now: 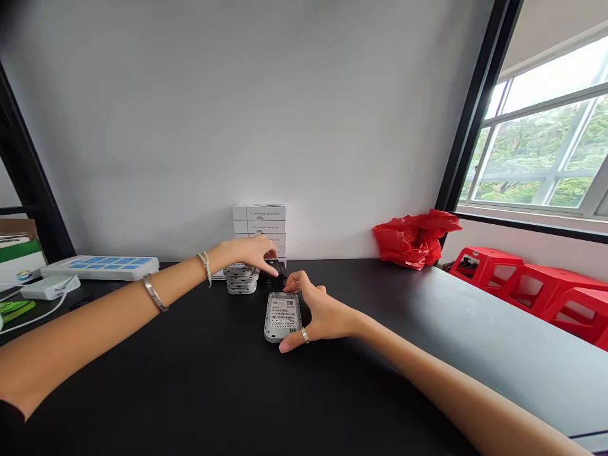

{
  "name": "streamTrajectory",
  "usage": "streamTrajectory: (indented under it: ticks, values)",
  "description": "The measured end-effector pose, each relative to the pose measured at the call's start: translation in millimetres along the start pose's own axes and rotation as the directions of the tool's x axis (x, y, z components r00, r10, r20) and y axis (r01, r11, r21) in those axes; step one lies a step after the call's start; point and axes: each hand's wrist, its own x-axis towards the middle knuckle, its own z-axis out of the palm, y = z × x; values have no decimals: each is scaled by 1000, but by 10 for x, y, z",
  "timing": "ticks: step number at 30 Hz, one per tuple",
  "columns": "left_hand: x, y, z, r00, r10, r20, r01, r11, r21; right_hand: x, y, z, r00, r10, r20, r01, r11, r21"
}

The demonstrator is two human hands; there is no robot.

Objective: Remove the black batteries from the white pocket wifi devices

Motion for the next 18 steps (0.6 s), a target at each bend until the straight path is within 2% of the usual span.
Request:
streamTrajectory:
  ticks: [3,7,11,18]
  values:
    - [116,-65,-1,998,-5,68,8,999,-48,-20,38,-40,1000,-2,23,1,1000,31]
    - [134,-32,3,995,-3,104,14,994,-108,-12,76,-48,998,-60,-26,61,996,65]
    - [26,121,2,991,15,136,7,988,-156,4,64,-28,995,-77,-65,85,989,118]
    - [-260,469,45,984,106,140,-70,968,-241,-11,43,-22,996,-69,-61,79,981,177]
